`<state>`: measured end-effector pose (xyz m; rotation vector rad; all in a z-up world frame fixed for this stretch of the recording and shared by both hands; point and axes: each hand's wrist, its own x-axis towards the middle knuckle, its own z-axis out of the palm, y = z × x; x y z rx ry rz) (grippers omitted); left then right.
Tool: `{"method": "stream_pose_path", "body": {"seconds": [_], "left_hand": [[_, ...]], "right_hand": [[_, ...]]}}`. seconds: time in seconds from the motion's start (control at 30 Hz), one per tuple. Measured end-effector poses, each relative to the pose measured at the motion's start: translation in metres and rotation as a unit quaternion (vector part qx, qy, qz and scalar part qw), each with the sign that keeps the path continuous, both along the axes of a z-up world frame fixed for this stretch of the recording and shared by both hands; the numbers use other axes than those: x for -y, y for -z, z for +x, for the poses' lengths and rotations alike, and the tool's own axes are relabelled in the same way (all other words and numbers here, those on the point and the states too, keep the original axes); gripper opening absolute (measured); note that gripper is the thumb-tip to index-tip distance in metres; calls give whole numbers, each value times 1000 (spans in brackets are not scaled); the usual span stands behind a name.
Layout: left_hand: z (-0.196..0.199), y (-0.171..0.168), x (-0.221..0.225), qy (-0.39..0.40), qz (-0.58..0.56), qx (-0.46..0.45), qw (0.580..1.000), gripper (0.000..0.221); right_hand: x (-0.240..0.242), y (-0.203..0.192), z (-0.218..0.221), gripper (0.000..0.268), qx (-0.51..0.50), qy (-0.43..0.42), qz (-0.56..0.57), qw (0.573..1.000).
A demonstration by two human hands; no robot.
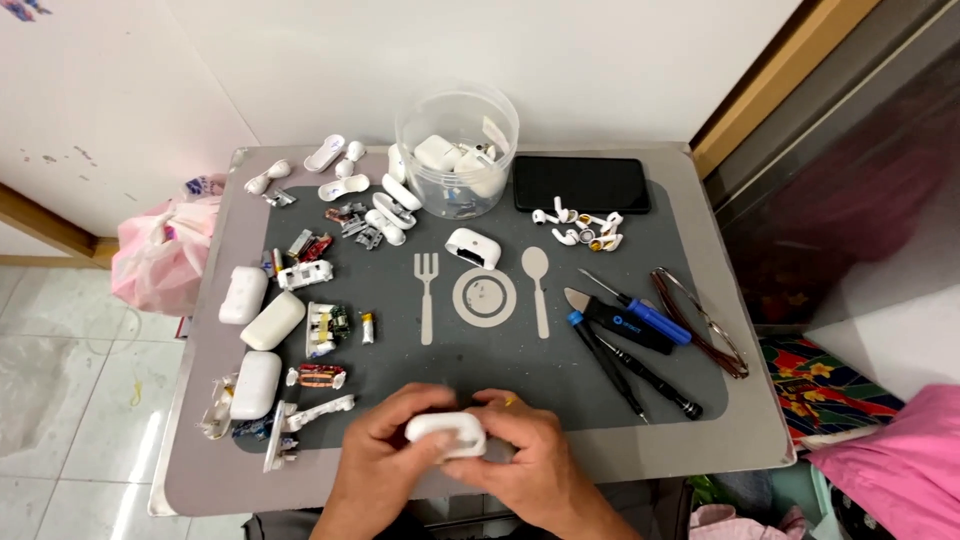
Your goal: Assembling and reconstructing earbud charging cases from individual components like shells, batteries, and circuit boards.
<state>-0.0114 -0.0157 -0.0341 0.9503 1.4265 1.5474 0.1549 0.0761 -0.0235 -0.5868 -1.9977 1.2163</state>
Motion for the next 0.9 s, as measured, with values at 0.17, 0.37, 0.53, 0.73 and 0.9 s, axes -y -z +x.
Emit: {"method": "stream_pose_path", "body": {"seconds": [0.17, 0.37, 0.53, 0.73, 0.9], "left_hand": [[-2, -20, -6, 4, -6, -5, 1000, 27], [-4, -24, 0, 119, 122, -40, 985, 39], [-2, -24, -2, 134, 148, -79, 977, 45], [-2, -37, -5, 118, 140, -128, 975, 48], [0, -36, 3, 123, 87, -85, 985, 52]], "right_hand": [[1, -7, 2, 25, 15, -20, -11, 1000], [1, -1, 10, 32, 17, 19, -57, 998], [-4, -13, 10, 26, -41, -15, -65, 997], [-5, -12, 11, 31, -21, -60, -62, 996], [-7, 8, 18, 43, -13, -24, -120, 992]]}}
